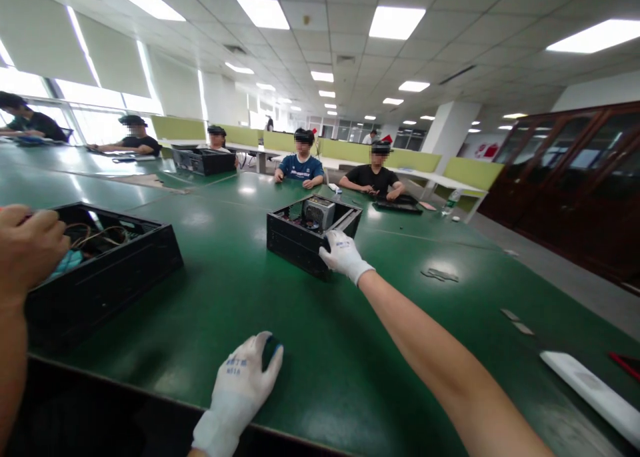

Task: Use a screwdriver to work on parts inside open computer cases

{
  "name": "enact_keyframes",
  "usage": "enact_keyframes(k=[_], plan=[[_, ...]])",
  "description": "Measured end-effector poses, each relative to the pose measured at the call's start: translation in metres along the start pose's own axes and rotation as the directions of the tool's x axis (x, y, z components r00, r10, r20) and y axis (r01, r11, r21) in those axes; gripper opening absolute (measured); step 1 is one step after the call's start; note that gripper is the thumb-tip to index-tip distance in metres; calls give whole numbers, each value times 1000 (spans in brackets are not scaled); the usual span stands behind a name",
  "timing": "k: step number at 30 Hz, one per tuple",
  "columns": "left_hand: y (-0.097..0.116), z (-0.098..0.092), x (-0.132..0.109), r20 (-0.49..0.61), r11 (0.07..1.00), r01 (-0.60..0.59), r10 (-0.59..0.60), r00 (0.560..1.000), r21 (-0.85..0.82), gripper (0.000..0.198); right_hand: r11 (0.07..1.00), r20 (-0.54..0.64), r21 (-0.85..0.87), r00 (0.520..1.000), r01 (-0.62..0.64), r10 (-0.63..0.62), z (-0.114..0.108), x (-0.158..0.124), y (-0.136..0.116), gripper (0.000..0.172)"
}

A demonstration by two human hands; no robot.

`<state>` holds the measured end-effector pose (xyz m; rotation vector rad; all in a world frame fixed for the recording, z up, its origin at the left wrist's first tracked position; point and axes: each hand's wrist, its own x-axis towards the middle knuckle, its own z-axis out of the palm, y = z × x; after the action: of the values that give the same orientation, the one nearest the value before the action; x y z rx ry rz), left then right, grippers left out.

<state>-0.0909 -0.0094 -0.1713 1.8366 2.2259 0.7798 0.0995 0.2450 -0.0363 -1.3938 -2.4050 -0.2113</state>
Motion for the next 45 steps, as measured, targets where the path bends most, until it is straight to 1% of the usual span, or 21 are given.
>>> enact_keyframes(k=[2,4,7,11,14,18,20,21,23,25,28,31,34,37,42,45], plan=[[1,-1,-1,-2,1000,-8,8,1000,10,48,1000,-15,5,1000,17,-17,-13,-33,-4,47],[1,0,-1,-26,1000,-19,19,999,13,48,999,-40,11,999,36,-36,-26,-68,-8,45],[-1,3,-1,-70,1000,-23,23,997,-5,48,992,-131,43,985,121,-115,-45,-125,-13,42],[-6,3,0,-130,992,-23,7,992,-123,48,975,-185,113,968,192,-169,-71,-194,-19,35],[-6,-8,-1,-202,977,-14,-29,979,-212,51,958,-221,136,951,251,-217,-89,-233,-23,27],[8,-37,0,-316,962,71,-156,936,-264,61,929,-288,175,919,327,-269,-110,-268,-25,14],[17,-53,1,-351,951,102,-206,914,-293,62,912,-315,195,903,361,-291,-119,-281,-25,13],[21,-60,1,-357,947,94,-206,911,-307,61,903,-320,206,898,377,-302,-123,-287,-24,12],[28,-71,3,-336,939,54,-175,926,-340,58,888,-321,231,893,397,-316,-128,-296,-23,9],[33,-78,5,-276,926,46,-159,948,-375,55,881,-310,249,895,402,-321,-131,-302,-21,8],[38,-82,6,-208,897,90,-196,958,-433,53,885,-312,256,900,388,-305,-130,-305,-21,7],[41,-84,8,-203,872,87,-208,957,-481,49,887,-348,252,891,387,-290,-127,-304,-22,9],[43,-88,12,-168,884,107,-204,965,-456,50,884,-386,242,876,400,-290,-123,-302,-22,10],[46,-92,14,-108,897,141,-204,973,-418,54,882,-389,239,872,405,-296,-121,-302,-20,11],[49,-95,14,-72,868,133,-190,979,-478,52,877,-400,240,866,416,-302,-120,-305,-16,16],[47,-98,9,-11,865,139,-164,986,-482,51,876,-387,231,866,424,-317,-120,-307,-11,19]])
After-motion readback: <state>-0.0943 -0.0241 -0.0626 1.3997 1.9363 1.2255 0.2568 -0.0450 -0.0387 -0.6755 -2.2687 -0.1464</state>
